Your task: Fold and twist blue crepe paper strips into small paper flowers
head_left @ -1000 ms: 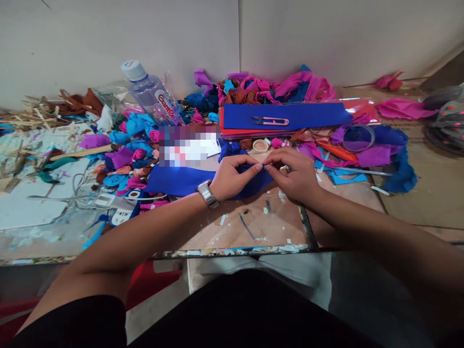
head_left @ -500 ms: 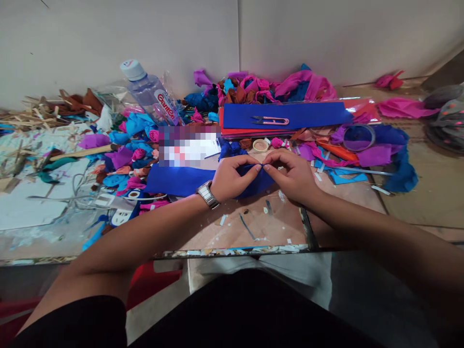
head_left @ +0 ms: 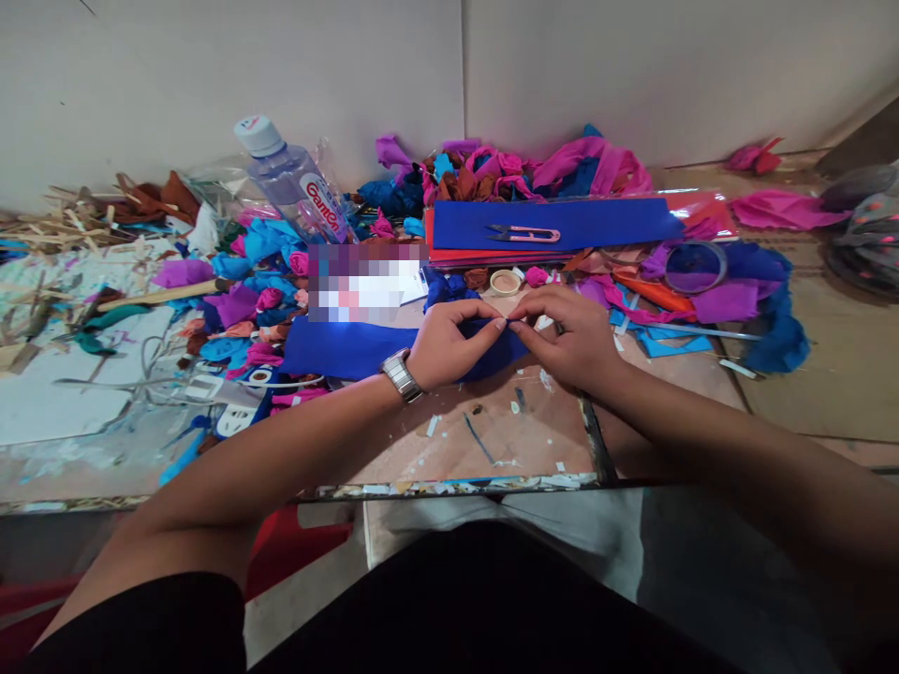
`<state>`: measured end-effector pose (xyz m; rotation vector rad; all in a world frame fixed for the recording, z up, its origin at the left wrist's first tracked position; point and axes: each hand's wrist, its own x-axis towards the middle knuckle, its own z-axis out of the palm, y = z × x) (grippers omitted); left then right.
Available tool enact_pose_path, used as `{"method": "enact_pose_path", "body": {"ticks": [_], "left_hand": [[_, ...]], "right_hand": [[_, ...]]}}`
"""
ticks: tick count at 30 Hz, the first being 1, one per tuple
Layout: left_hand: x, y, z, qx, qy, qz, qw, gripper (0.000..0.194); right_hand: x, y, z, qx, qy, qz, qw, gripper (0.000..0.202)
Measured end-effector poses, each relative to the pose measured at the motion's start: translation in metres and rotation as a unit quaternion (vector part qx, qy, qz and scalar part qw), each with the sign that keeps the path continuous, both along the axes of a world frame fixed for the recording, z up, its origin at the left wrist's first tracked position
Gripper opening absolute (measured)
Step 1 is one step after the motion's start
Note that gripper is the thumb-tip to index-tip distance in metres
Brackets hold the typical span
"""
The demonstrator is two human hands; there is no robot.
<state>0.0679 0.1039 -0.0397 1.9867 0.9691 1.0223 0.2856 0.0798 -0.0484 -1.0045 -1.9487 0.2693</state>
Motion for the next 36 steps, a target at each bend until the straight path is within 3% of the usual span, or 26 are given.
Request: {"method": "enact_pose_path", "body": {"ticks": [9,19,27,36], "left_hand": [[0.001,-0.002,0.002,0.018,-0.014,0.008,1.000,0.020],[0.000,-0.004,-0.004,0.073,0.044,0.040,0.996,0.024],[0.001,-0.009,0.001,0.159,0.075,0.045,0.983,0.024],[-0.003,-0.004,-0.004,0.135,0.075,0.054,0.987,0.025]], "right_hand": [[-0.008,-0.004,0.006,-0.042,0.050,-0.009,0.998,0.001],[-0.013,-0.005,0.002,-0.103,0.090,-0.016,0.990,0.005],[-0.017,-0.006,-0.004,-0.188,0.142,0.016,0.972,0.006],[-0.015,-0.003,-0.006,-0.199,0.162,0.028,0.966,0.007]]}}
